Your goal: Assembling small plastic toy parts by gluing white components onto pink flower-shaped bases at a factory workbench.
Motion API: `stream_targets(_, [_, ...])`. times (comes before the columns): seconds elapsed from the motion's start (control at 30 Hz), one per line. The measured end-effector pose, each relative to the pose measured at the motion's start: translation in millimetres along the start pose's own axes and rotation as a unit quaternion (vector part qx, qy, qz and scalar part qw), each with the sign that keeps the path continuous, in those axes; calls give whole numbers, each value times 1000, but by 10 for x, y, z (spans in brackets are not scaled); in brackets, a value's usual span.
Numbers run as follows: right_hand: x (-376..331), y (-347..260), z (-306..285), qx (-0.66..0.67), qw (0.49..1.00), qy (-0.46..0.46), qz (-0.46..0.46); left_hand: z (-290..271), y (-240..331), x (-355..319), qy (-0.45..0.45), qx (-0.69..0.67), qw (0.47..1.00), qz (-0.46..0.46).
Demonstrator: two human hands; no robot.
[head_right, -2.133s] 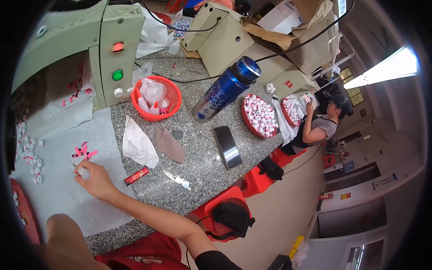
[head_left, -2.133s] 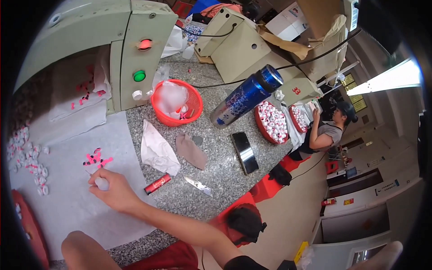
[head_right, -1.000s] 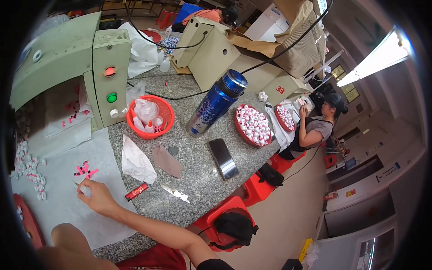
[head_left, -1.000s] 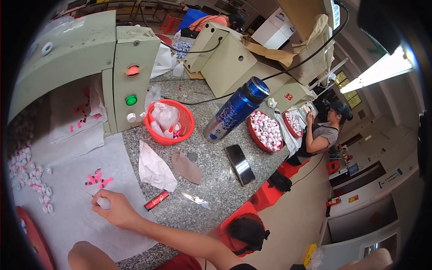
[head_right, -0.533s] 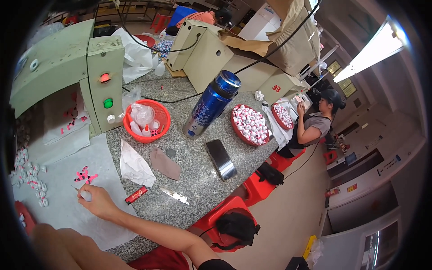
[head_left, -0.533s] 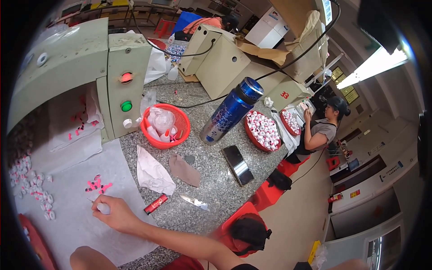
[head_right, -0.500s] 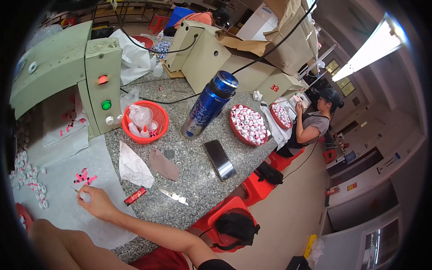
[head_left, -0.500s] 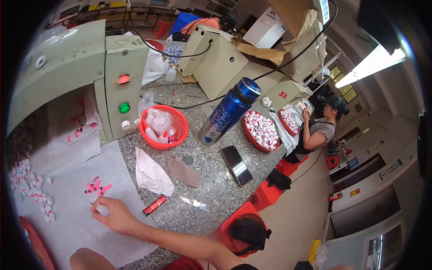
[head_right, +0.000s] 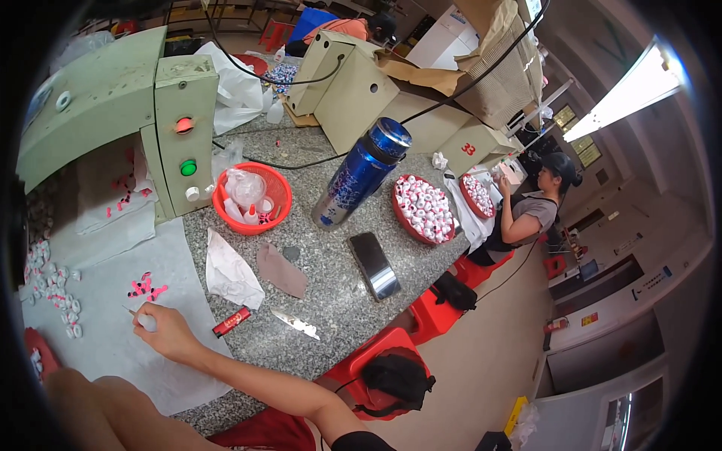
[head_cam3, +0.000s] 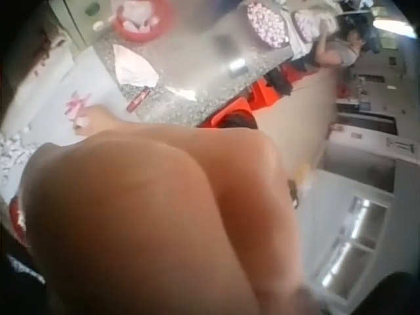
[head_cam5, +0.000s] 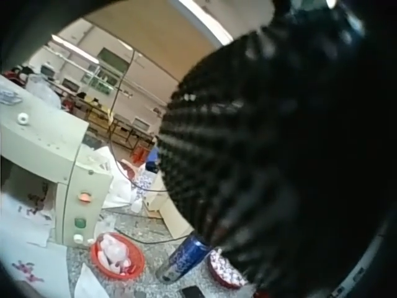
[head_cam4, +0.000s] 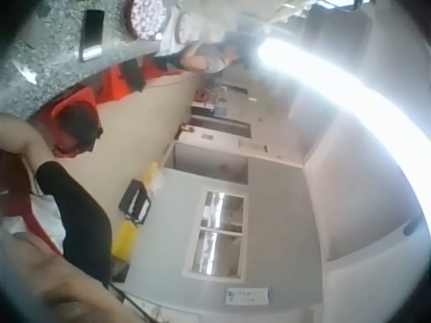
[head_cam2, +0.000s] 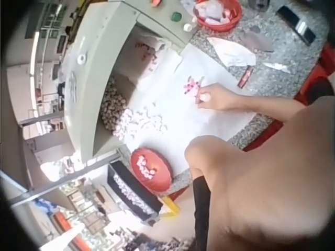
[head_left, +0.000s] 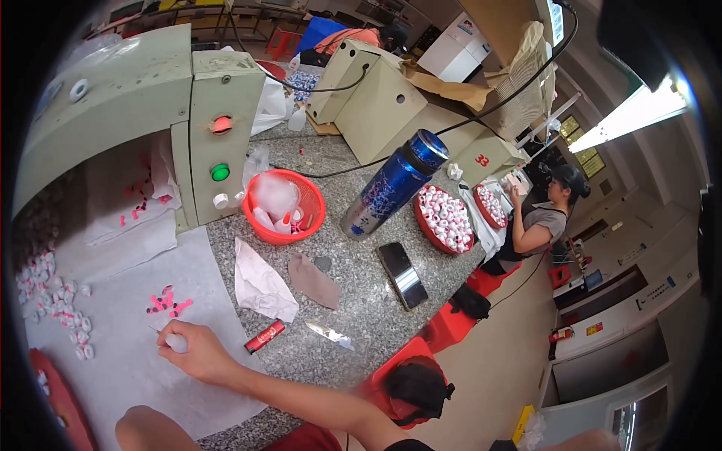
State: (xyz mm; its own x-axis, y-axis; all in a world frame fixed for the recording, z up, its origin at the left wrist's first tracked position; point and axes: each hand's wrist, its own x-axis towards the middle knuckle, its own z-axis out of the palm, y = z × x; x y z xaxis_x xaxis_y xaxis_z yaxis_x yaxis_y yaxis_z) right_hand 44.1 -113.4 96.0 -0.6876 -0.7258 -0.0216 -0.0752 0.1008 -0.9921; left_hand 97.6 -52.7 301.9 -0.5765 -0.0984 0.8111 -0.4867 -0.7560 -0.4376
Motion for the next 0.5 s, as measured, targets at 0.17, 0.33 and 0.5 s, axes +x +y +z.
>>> stream_targets(0.17, [-33,-27,-23,-8,1000,8,10,97,90,7,40,111,992,-38])
stream_targets(0.33, [-61,-31,-11,-6,1000,2,8,207,176,0,81,209,972,-77])
stream_targets(0.5, [-17,-7,12,-9,1000,1,3,377,330,-44,123,306,938,-102])
